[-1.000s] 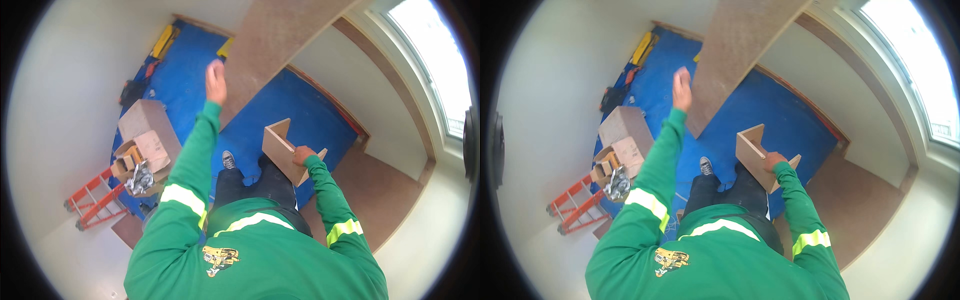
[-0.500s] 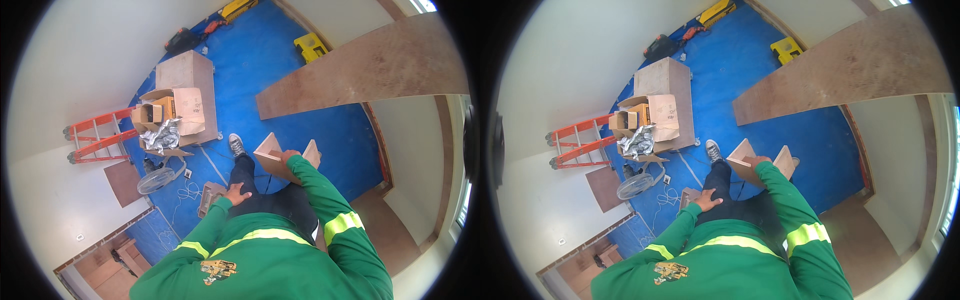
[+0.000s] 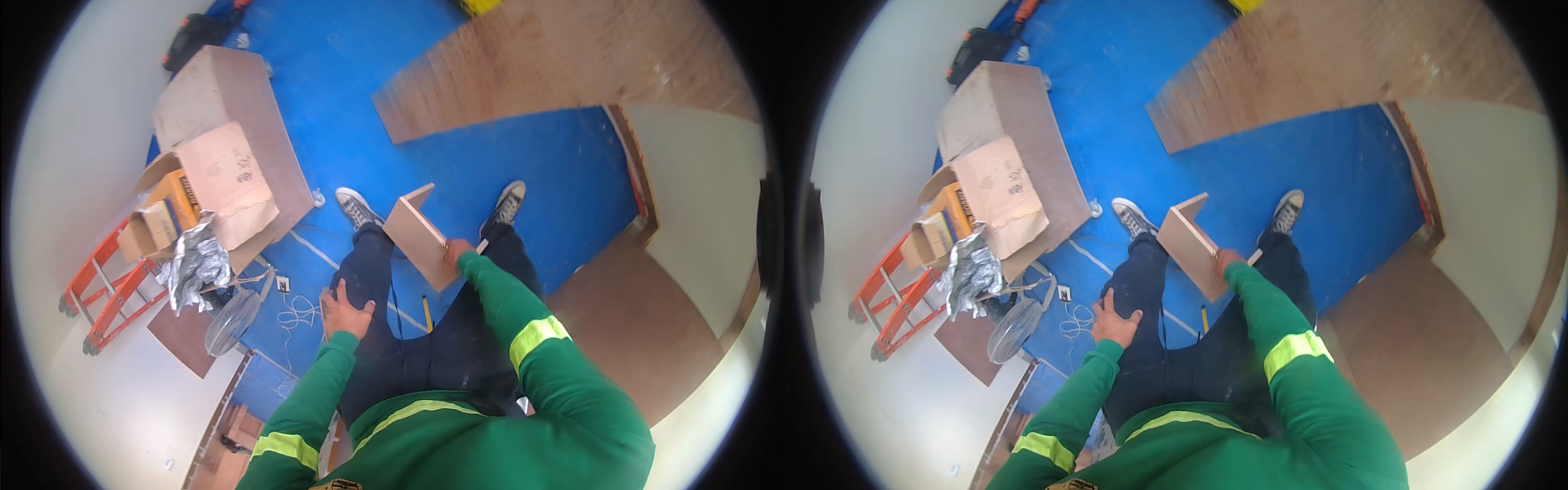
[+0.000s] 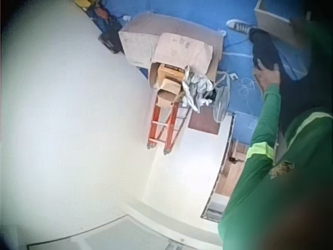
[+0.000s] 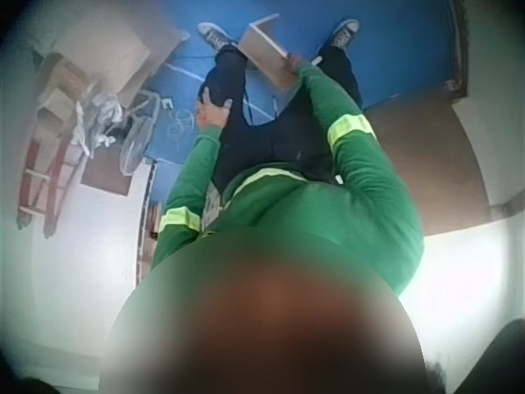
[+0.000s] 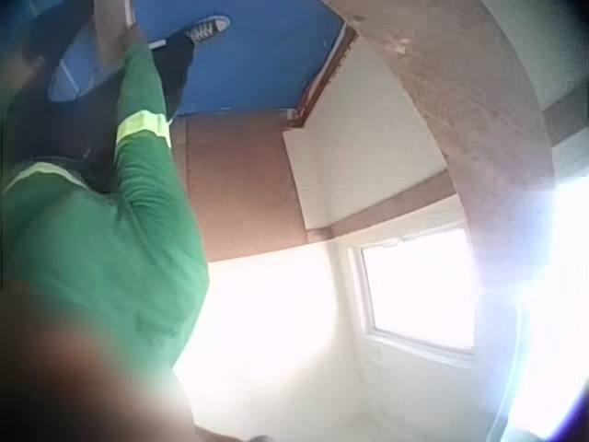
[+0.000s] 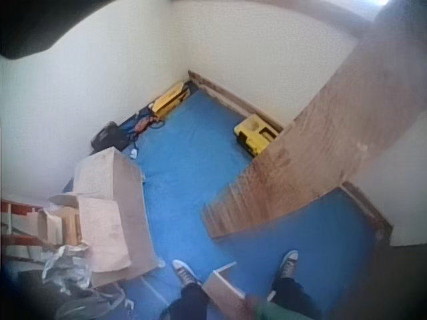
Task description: The person positions a large wooden panel against a wall, marks it with a pencil, retrieves a toolbox, and uses a ruler and pencil to measure and mark the panel for cutting.
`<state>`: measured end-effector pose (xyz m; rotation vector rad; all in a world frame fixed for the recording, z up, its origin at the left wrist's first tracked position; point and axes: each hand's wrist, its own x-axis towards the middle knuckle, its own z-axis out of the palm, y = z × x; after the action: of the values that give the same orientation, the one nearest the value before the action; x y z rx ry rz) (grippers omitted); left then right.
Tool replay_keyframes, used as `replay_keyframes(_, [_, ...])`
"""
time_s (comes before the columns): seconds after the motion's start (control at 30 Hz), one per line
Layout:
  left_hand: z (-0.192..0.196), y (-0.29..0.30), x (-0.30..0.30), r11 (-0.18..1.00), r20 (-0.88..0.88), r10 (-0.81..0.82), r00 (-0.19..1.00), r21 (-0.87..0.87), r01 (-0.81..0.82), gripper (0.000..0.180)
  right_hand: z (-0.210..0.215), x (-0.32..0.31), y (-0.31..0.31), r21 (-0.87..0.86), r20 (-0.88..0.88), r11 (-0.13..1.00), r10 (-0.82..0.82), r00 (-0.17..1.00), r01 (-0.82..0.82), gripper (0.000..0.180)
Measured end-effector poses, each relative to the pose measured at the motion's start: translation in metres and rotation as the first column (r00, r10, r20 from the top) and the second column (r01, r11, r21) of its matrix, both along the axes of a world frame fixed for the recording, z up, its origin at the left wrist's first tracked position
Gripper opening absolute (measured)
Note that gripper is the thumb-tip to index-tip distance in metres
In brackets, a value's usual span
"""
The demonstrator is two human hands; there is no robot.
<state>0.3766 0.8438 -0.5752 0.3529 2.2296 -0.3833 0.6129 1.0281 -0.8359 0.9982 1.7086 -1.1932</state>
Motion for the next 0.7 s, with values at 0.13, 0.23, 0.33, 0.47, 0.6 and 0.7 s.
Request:
replay_keyframes(0.13, [-0.008, -0.008, 0.003, 0.998, -0.051, -0.041, 0.998, 0.042, 0.043, 0.096, -0.047, 0.035, -0.018, -0.065, -0.033, 0.997, 0.038, 0.999, -0.04, 0.049])
replay_keyframes(0.23, [-0.011, -0.003, 0.003, 0.997, -0.058, -0.053, 0.997, 0.055, 0.056, 0.094, -0.069, 0.051, -0.016, -0.069, 0.03, 0.997, 0.036, 0.999, -0.034, 0.047])
replay_keyframes(0.33, [-0.011, 0.009, -0.001, 0.992, -0.07, -0.106, 0.992, 0.064, 0.111, 0.094, -0.084, 0.053, -0.012, -0.081, 0.085, 0.994, 0.085, 0.993, -0.078, 0.042])
replay_keyframes(0.47, [-0.009, 0.027, -0.006, 0.985, -0.062, -0.16, 0.985, 0.052, 0.163, 0.093, -0.106, 0.05, -0.009, -0.073, 0.097, 0.985, 0.161, 0.982, -0.155, 0.039])
replay_keyframes(0.6, [-0.012, 0.042, -0.009, 0.982, -0.049, -0.189, 0.981, -0.007, 0.189, 0.093, -0.127, 0.051, -0.038, 0.093, 0.091, 0.995, 0.031, 0.995, -0.039, 0.037])
replay_keyframes(0.7, [-0.013, 0.051, -0.008, 0.973, -0.071, -0.231, 0.97, 0.014, 0.232, 0.093, -0.129, 0.044, -0.07, 0.299, 0.073, 0.951, -0.106, 0.992, 0.08, 0.039])
